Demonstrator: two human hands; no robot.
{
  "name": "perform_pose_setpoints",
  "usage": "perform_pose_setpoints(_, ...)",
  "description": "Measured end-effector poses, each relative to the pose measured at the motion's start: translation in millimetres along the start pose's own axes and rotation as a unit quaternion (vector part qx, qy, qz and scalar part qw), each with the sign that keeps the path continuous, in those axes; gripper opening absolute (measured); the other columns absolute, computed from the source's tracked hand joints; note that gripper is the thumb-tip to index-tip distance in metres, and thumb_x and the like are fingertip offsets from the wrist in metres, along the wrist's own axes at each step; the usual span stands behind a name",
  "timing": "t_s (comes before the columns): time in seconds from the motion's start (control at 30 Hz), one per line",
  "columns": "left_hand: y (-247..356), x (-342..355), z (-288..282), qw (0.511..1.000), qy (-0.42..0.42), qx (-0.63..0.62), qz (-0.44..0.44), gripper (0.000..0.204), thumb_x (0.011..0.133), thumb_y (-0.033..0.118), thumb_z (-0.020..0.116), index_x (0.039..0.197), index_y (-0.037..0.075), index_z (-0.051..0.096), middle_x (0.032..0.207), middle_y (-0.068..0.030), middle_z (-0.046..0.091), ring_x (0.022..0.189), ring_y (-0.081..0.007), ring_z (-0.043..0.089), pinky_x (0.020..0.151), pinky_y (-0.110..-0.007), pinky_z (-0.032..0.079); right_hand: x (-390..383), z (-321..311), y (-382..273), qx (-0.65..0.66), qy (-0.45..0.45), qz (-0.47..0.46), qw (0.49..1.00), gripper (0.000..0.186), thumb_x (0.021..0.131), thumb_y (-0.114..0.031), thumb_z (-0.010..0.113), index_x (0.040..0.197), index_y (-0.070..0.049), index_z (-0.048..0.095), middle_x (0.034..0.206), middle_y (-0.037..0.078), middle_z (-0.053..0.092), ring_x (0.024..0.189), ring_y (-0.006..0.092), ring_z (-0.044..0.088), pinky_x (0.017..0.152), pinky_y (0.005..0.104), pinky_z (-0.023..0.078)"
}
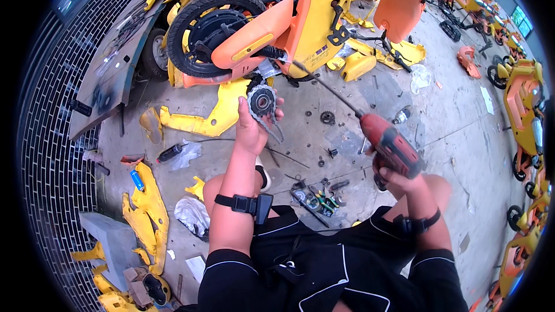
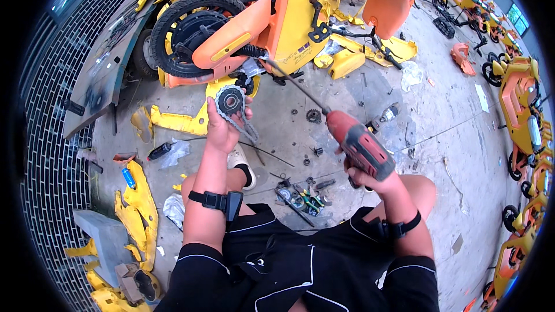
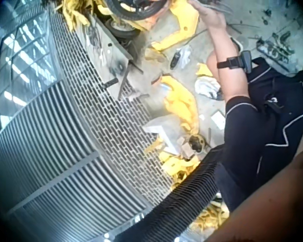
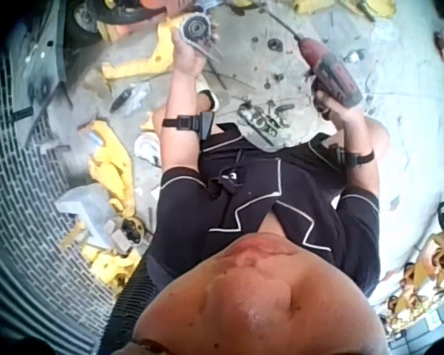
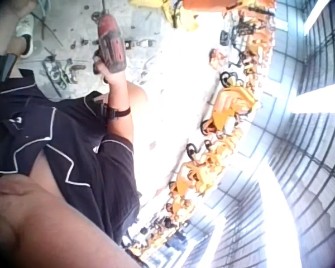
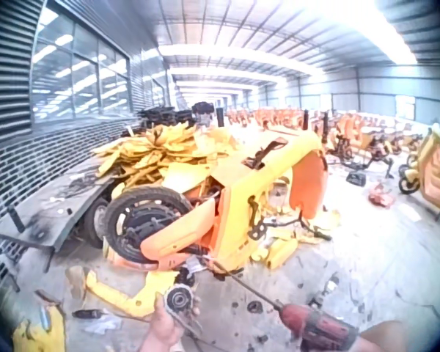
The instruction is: The person uses a power drill to secure parts onto a sprocket, handles a drive chain, and positions the assembly onto the axle area of a scooter frame.
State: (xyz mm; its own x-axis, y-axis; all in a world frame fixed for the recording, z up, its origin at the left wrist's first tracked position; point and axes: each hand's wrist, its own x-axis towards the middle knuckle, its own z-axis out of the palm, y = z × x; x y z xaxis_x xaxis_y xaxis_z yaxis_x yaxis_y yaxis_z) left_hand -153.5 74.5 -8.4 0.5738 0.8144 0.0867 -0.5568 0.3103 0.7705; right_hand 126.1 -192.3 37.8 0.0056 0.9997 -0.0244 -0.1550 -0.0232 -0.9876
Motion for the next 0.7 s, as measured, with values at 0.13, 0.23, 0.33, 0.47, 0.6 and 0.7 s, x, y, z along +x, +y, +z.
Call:
perform_pose_setpoints(0.13,-5.8,4.8,5.2,0.998,0.057,0.024,0.034,0.071,0.100,0.066,0.032,0.129,0.005,0.054,0.114,-0.0110,0.066,0.092,-0.0200,0.064,0.082,-0.034,0.049,-15.3,9.7,20.7,0.130,0.059,-0.064,0.988,0.067,0.078,-0.022,0.079,0.134,-0.001,0.049,0.106,0.013,0.066,0.074,0.0176,0.064,0.063,0.0294,0.052)
perform_pose_setpoints(0.23,-10.2,9.9,0.1,0.988,0.138,0.033,0.063,0.067,0.101,0.063,0.031,0.130,0.006,0.054,0.117,-0.0099,0.066,0.097,-0.0197,0.063,0.085,-0.033,0.048,-13.5,7.7,2.8,0.161,0.038,-0.050,0.985,0.074,0.073,-0.027,0.080,0.135,0.001,0.048,0.103,0.017,0.066,0.070,0.0208,0.066,0.063,0.0295,0.052)
perform_pose_setpoints(0.33,-10.4,15.4,-3.5,0.981,0.175,0.037,0.077,0.065,0.102,0.061,0.030,0.130,0.007,0.053,0.118,-0.0098,0.066,0.099,-0.0195,0.062,0.086,-0.033,0.047,-10.4,-6.8,4.8,0.179,0.010,-0.035,0.983,0.077,0.071,-0.026,0.080,0.134,0.003,0.048,0.103,0.020,0.067,0.070,0.0222,0.066,0.064,0.0304,0.053)
perform_pose_setpoints(0.47,-7.1,18.5,-0.4,0.982,0.167,0.039,0.074,0.066,0.101,0.063,0.032,0.128,0.008,0.054,0.117,-0.0095,0.067,0.097,-0.0189,0.061,0.086,-0.032,0.045,-4.7,-10.9,5.5,0.196,-0.008,-0.023,0.980,0.078,0.070,-0.027,0.079,0.135,0.004,0.048,0.103,0.021,0.068,0.069,0.0232,0.067,0.064,0.0312,0.054)
perform_pose_setpoints(0.6,-8.1,20.1,-1.8,0.989,0.134,-0.004,0.068,0.067,0.099,0.065,0.033,0.129,0.009,0.054,0.115,-0.0090,0.067,0.095,-0.0183,0.061,0.083,-0.030,0.046,-1.6,-14.7,8.0,0.198,-0.016,-0.033,0.980,0.078,0.069,-0.027,0.079,0.135,0.004,0.048,0.102,0.022,0.068,0.068,0.0242,0.068,0.062,0.0318,0.054)
perform_pose_setpoints(0.7,-9.2,17.2,-3.6,0.992,0.109,0.000,0.060,0.067,0.099,0.065,0.033,0.131,0.010,0.054,0.116,-0.0089,0.066,0.094,-0.0179,0.061,0.082,-0.029,0.046,-0.9,-16.3,9.2,0.224,-0.013,-0.049,0.973,0.080,0.068,-0.026,0.079,0.135,0.003,0.047,0.100,0.023,0.068,0.067,0.0250,0.068,0.061,0.0321,0.055)
